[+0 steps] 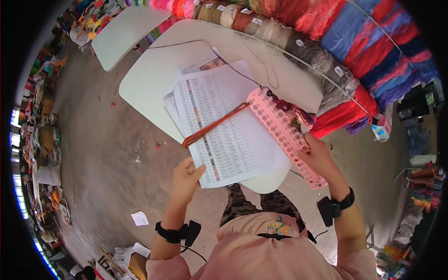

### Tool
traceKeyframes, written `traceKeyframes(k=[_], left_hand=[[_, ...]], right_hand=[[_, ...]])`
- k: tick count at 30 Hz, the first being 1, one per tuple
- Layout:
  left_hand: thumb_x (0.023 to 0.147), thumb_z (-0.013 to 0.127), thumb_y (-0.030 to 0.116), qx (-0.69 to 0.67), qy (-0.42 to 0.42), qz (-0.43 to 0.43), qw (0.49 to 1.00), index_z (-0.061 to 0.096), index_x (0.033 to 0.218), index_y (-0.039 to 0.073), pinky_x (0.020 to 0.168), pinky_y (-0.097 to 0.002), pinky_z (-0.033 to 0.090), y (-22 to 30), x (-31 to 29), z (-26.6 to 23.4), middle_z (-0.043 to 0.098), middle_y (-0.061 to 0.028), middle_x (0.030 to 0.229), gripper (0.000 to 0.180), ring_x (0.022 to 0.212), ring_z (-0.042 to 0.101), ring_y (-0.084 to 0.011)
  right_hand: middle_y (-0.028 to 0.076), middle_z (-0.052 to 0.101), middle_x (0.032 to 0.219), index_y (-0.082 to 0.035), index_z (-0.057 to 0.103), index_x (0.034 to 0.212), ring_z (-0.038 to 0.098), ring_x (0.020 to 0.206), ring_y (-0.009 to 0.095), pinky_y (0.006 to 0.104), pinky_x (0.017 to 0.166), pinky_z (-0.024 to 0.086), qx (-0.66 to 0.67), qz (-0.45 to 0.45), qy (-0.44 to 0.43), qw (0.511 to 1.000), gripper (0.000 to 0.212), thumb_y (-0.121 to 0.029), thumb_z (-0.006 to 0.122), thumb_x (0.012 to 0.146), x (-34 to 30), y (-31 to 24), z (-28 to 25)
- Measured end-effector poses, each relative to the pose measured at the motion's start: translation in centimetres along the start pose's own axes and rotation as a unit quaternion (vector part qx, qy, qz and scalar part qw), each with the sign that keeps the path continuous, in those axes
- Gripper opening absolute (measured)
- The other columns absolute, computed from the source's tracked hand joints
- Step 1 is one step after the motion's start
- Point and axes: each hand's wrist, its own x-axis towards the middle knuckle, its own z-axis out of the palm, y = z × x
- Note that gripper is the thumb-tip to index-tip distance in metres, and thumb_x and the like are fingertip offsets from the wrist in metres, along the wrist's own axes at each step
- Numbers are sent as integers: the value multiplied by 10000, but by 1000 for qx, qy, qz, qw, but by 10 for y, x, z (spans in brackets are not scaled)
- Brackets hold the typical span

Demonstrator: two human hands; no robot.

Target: The person ties a thread to a pink organizer, consults a chart, and pulls various threads from a rack to tie them to the organizer.

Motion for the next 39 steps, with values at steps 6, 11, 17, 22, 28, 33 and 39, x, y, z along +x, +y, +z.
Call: traceKeyframes(k=[6, 11, 17, 22, 28, 33, 39], left_hand=[[761, 512, 19, -12, -14, 81, 997, 536, 934, -74, 498, -164, 385, -15, -54, 46, 578, -53, 717, 198, 586, 508, -45], [760, 524, 29, 17, -75, 121, 990, 557, 909, -73, 550, -185, 418, -30, -91, 142, 584, -63, 746, 184, 615, 525, -67], [753, 540, 30, 49, -242, 113, 962, 567, 913, -59, 606, -210, 437, -42, -113, 308, 593, -88, 792, 185, 667, 545, -97], [755, 557, 35, 46, -372, 75, 924, 570, 916, -47, 641, -218, 434, -42, -113, 447, 589, -66, 824, 181, 729, 535, -92], [766, 544, 75, 151, -586, -65, 793, 569, 906, -38, 694, -238, 435, -68, -89, 576, 588, -39, 821, 182, 747, 534, -97], [796, 517, 142, 241, -681, -11, 691, 529, 1010, 28, 728, -228, 416, -77, -59, 688, 574, -65, 912, 242, 820, 520, -92], [658, 535, 28, 107, -735, 172, 647, 541, 806, -43, 557, -279, 409, -33, 8, 808, 562, -156, 689, 163, 611, 544, -169]], right_hand=[[11, 511, 849, 7, 460, 1034, 468, 778, 94, 239, 710, 400, 365, 6, -27, 930, 416, -70, 572, 641, -126, 158, -26], [6, 513, 912, -22, 424, 1115, 434, 683, 3, 150, 583, 372, 502, 146, 253, 814, 494, -69, 568, 644, -275, 352, -23], [83, 482, 1077, -43, 338, 1209, 486, 874, 145, 244, 757, 386, 249, 199, 503, 803, 534, -40, 479, 695, -391, 528, -20], [46, 546, 961, -19, 520, 1043, 491, 812, 111, 231, 712, 400, 311, 222, 333, 862, 372, 66, 409, 698, -335, 526, -47], [35, 554, 957, -19, 543, 1007, 481, 848, 90, 208, 728, 386, 397, 40, 222, 890, 349, 67, 412, 695, -229, 545, -70], [47, 577, 879, -13, 542, 992, 534, 781, 130, 254, 684, 437, 536, 147, 133, 821, 278, -39, 468, 725, -173, 548, -156], [63, 573, 889, 14, 523, 1009, 545, 775, 133, 254, 672, 451, 617, 142, 112, 766, 288, -92, 503, 742, -97, 609, -246]])
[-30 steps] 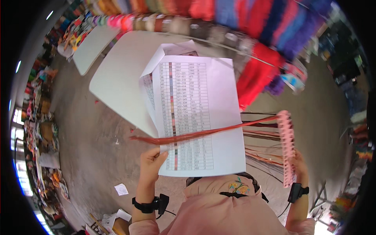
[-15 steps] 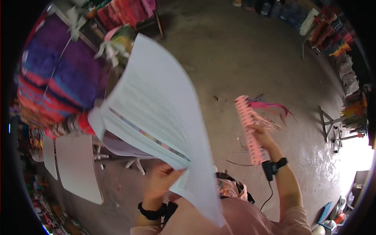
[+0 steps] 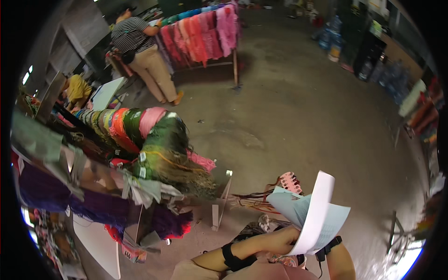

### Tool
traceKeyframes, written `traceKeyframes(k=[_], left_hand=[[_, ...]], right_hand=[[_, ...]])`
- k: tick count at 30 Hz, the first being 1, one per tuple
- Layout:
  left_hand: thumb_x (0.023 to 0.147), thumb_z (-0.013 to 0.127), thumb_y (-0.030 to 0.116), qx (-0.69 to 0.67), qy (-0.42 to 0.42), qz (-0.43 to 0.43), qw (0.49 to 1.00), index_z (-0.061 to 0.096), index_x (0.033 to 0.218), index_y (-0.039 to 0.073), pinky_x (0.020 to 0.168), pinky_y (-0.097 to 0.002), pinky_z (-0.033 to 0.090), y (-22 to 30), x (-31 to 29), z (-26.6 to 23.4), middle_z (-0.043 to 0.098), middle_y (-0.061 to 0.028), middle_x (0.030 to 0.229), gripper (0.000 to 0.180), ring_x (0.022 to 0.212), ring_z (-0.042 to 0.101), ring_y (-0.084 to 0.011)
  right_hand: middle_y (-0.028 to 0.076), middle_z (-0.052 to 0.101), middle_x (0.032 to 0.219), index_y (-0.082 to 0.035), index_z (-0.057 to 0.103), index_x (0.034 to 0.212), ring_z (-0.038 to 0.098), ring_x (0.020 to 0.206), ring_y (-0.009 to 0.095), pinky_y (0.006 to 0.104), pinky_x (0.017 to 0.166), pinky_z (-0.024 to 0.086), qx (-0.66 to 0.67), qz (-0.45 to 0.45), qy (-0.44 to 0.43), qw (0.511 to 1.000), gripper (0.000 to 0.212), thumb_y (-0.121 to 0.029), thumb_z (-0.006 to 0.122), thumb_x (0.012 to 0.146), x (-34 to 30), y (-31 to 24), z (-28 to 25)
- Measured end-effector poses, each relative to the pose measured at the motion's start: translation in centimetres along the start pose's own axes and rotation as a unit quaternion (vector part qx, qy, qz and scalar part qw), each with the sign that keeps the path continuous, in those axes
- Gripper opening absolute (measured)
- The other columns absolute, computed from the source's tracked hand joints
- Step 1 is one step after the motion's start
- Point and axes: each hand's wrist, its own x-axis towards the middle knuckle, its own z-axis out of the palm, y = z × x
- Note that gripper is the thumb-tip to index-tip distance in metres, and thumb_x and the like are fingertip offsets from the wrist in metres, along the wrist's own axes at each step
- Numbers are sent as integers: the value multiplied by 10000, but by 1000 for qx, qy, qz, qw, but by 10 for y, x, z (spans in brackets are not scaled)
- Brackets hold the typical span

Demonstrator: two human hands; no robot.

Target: The person ties a thread to a pink organizer, consults a chart, and pulls various threads from a rack to tie them to the organizer.

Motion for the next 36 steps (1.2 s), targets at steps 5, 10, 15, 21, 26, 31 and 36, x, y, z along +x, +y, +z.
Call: traceKeyframes(k=[5, 10, 15, 21, 26, 31, 36], left_hand=[[670, 525, 59, 74, 30, 12, 997, 527, 822, -37, 516, -303, 396, 1, 36, -101, 542, -162, 671, 179, 540, 511, -232], [702, 549, 92, 201, 209, -172, 942, 561, 862, -3, 567, -280, 417, 10, 51, -205, 559, -145, 694, 186, 613, 549, -202], [731, 566, 106, 120, 429, -238, 863, 548, 960, -7, 654, -225, 429, 31, 79, -291, 596, -120, 837, 257, 746, 524, -67], [731, 540, 85, 49, 722, -132, 678, 551, 863, -6, 522, -214, 350, 1, 71, -364, 532, -60, 734, 161, 616, 429, -55], [767, 488, 12, -77, 799, 27, 596, 397, 1066, -49, 792, -258, 389, -4, 55, -445, 516, -85, 978, 318, 889, 503, -130], [772, 484, 12, -214, 798, 142, 546, 395, 1086, -47, 801, -289, 388, -1, 12, -548, 506, -98, 1008, 331, 919, 491, -157], [773, 507, 37, -115, 861, 8, 496, 504, 975, -41, 711, -260, 426, 38, -47, -642, 569, -78, 894, 217, 802, 528, -118]], right_hand=[[72, 572, 894, 23, 516, 1015, 549, 772, 137, 255, 671, 455, 23, -17, -32, 999, 299, -111, 510, 748, 98, -78, -24], [81, 571, 899, 31, 508, 1021, 552, 770, 142, 257, 671, 459, 53, -17, -80, 995, 313, -129, 516, 753, 199, -131, -94], [90, 569, 903, 40, 500, 1027, 555, 768, 146, 258, 670, 463, 70, 1, -117, 991, 329, -148, 522, 758, 339, -292, -38], [120, 560, 935, 61, 473, 1051, 558, 773, 152, 271, 686, 473, 2, 62, -186, 981, 357, -182, 503, 791, 464, -394, 53], [95, 556, 952, 51, 488, 1044, 547, 778, 128, 247, 658, 459, -51, 47, -352, 933, 320, -116, 532, 774, 545, -407, 171], [41, 566, 899, 51, 533, 984, 529, 763, 97, 220, 684, 431, -161, 47, -521, 837, 293, -93, 582, 735, 642, -431, 263], [8, 580, 830, 31, 567, 943, 506, 707, 58, 174, 606, 405, -229, 12, -581, 781, 260, -97, 595, 719, 712, -481, 345]])
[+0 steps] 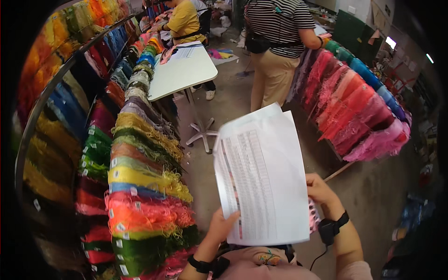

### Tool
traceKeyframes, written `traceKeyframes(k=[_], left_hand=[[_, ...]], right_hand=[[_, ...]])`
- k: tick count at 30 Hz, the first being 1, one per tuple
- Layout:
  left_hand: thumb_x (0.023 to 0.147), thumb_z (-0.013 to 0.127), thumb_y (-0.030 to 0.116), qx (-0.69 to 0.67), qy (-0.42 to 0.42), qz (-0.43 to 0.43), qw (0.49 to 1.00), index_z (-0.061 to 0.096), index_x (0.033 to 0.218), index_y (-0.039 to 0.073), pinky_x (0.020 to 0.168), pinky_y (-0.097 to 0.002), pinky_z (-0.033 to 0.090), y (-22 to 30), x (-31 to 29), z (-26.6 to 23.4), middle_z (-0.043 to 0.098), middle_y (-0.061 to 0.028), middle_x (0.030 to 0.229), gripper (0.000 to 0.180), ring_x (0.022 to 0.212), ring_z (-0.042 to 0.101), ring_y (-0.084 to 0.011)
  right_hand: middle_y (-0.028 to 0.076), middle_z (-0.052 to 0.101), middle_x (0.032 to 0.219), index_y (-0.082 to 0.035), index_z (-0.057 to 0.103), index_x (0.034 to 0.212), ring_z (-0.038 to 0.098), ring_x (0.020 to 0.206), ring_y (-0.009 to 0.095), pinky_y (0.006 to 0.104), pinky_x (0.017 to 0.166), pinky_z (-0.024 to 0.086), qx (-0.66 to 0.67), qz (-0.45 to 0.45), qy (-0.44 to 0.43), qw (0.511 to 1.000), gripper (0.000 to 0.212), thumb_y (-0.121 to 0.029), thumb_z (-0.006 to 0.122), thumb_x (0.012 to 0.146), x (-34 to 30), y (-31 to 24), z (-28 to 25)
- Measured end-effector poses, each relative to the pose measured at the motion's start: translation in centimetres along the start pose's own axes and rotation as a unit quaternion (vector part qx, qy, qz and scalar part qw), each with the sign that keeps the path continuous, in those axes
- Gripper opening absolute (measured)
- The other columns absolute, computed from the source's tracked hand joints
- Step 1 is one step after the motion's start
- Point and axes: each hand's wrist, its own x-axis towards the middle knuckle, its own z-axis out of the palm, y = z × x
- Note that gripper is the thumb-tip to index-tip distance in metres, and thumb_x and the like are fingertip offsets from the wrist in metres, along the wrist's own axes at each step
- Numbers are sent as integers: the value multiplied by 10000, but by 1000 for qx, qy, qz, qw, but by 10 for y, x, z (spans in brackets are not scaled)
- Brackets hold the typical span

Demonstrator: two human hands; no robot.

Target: The person ties a thread to a pink organizer, consults a chart, and pulls various threads from a rack to tie them to the organizer.

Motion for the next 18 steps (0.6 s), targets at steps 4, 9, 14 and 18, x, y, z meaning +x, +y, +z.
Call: traceKeyframes(k=[4, 9, 14, 18], left_hand=[[780, 506, 36, 86, 139, 125, 979, 523, 936, -40, 674, -245, 431, 47, 68, -31, 587, -71, 843, 175, 754, 533, -108], [779, 523, 79, 148, 188, 191, 952, 529, 950, -41, 682, -243, 422, 108, 146, -75, 591, -69, 844, 209, 753, 527, -101], [766, 526, 68, 174, 245, 212, 930, 526, 958, -43, 681, -245, 422, 190, 247, -83, 592, -75, 850, 222, 757, 531, -108], [773, 500, 27, 64, 298, 223, 926, 465, 1021, -65, 730, -268, 416, 240, 332, -106, 547, -102, 955, 268, 818, 529, -142]], right_hand=[[15, 600, 793, -10, 604, 905, 439, 594, 23, 165, 515, 323, -195, -7, 28, 980, 241, -83, 573, 678, 71, -43, -59], [29, 595, 821, 0, 575, 934, 484, 588, 30, 156, 488, 363, -198, -16, 59, 978, 289, -38, 540, 651, 171, -88, -124], [30, 530, 956, -11, 501, 1030, 499, 850, 98, 212, 735, 391, -249, -74, 32, 965, 398, -2, 532, 634, 283, -139, -196], [71, 455, 1103, 5, 401, 1133, 439, 1006, 145, 247, 860, 328, -279, -142, -12, 950, 518, -24, 554, 638, 381, -199, -210]])
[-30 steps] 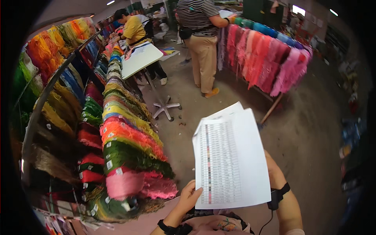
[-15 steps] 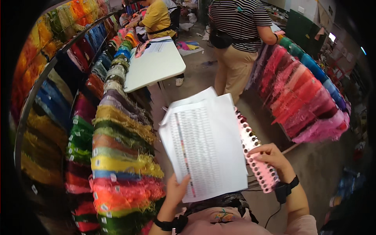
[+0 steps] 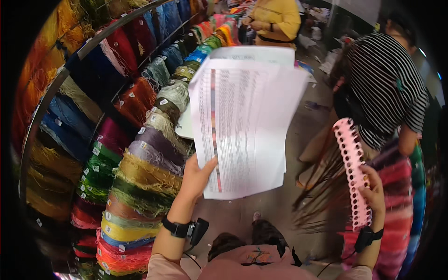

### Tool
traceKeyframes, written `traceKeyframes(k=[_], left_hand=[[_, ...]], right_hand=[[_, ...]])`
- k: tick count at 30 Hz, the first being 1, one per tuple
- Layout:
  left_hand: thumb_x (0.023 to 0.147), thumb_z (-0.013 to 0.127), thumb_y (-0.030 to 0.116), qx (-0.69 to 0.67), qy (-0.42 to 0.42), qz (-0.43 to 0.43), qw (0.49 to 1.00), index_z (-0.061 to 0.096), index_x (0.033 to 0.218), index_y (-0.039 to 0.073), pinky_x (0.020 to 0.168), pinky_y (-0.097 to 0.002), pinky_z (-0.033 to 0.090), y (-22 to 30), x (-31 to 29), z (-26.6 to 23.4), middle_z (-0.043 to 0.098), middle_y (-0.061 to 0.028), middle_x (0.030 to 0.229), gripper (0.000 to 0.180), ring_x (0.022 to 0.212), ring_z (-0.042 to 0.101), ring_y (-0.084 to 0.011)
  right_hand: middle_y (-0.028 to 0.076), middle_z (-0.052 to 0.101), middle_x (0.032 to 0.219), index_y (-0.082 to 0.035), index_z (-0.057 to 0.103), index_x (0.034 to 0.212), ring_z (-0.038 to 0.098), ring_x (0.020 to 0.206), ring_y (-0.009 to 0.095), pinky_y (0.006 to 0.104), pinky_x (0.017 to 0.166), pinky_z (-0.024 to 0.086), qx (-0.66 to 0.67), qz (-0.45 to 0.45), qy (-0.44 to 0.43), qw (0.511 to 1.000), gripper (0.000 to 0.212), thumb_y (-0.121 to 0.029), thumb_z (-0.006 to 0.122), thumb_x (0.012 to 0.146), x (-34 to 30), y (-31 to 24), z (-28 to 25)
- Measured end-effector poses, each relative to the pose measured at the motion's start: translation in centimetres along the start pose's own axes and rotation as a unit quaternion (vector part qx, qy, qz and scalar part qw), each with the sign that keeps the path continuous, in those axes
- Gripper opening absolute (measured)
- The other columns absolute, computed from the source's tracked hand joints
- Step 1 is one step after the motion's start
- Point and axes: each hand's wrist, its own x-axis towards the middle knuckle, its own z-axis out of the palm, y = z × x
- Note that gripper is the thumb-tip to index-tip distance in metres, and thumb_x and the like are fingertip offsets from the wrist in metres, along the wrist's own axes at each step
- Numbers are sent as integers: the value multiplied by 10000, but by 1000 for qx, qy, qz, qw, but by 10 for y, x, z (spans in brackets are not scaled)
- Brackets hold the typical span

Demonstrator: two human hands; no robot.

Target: The person ties a thread to a pink organizer, consults a chart, and pulls various threads from a rack to tie them to the organizer.

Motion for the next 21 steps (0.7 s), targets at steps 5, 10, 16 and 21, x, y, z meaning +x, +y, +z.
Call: traceKeyframes(k=[5, 10, 16, 21], left_hand=[[776, 479, 9, -118, 84, -88, 986, 437, 1037, -81, 743, -275, 412, -40, 82, -1, 530, -136, 982, 280, 865, 517, -161], [775, 460, -5, -105, 168, -156, 968, 344, 1096, -83, 754, -292, 412, -78, 111, -10, 499, -168, 1008, 351, 890, 515, -208], [765, 467, -12, 3, 212, -62, 975, 233, 1160, -75, 795, -294, 384, -95, 101, -4, 445, -180, 1052, 463, 959, 468, -214], [743, 466, -70, 92, 191, -43, 976, 124, 1241, -19, 771, -270, 404, -71, 96, 10, 460, -167, 1047, 606, 918, 502, -201]], right_hand=[[126, 357, 1213, 15, 185, 1261, 417, 1061, 174, 274, 873, 339, 122, -89, -20, 988, 768, -110, 628, 647, 119, -26, 8], [133, 344, 1217, 25, 179, 1257, 413, 1062, 181, 270, 883, 331, 113, -159, -59, 979, 809, -213, 639, 637, 226, -54, 65], [76, 366, 1186, -31, 256, 1243, 420, 1014, 132, 234, 842, 339, 157, -33, -295, 942, 661, -41, 558, 655, 318, -30, 170], [42, 419, 1100, -62, 265, 1243, 424, 748, 85, 221, 629, 366, -55, -10, -382, 922, 623, 12, 519, 679, 350, 40, 216]])
